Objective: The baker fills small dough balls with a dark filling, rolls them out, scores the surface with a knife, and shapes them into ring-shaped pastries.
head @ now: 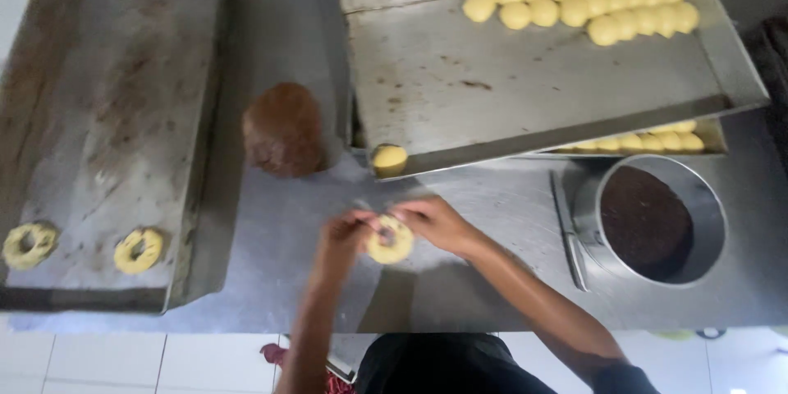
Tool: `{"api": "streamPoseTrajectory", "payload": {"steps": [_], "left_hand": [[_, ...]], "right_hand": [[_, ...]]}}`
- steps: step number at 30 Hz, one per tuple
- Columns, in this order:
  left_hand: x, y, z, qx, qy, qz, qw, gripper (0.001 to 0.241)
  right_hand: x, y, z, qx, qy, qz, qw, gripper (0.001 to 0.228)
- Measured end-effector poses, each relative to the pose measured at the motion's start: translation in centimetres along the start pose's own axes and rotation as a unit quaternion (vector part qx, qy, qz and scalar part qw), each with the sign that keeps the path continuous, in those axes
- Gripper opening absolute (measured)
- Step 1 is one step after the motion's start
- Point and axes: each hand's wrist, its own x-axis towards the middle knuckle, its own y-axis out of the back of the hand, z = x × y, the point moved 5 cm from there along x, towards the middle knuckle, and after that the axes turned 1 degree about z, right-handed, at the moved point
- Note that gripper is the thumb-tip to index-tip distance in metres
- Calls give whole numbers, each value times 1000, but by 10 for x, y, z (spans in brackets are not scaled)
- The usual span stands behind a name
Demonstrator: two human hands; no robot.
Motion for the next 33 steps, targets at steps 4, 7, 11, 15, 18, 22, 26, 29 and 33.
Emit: {"api": "streamPoseTrajectory", "payload": {"steps": [4, 7, 11, 15, 18, 22, 26, 29, 33], "left_hand": [[-10, 74, 83, -31, -35, 79, 996, 12], [-13, 138, 122, 16, -76, 131, 988, 11], [-12, 219, 162, 3, -101, 184, 978, 16], [-7, 295, 189, 39, -107, 250, 962, 21], [1, 333, 206, 21, -106, 259, 960, 20], [44, 403, 173, -26, -103, 292, 951, 19], [72, 438, 134, -33, -46, 335, 941, 21], [77, 442, 122, 34, -12, 366, 930, 22], [88, 456, 95, 211, -64, 369, 903, 20]], "right_hand": [[84, -66, -21, 34, -7, -48, 998, 30], [146, -117, -48, 4, -16, -46, 999, 32], [251, -191, -43, 15, 124, -91, 988, 32], [344, -266, -37, 46, 133, -148, 979, 32], [363, -289, -91, -25, 71, -134, 988, 31], [406, -314, -94, -56, 14, -135, 989, 29], [464, -337, -30, -109, 16, -148, 983, 30], [481, -343, 1, -139, 29, -160, 977, 31], [470, -346, -11, -288, 63, -178, 939, 28]]}}
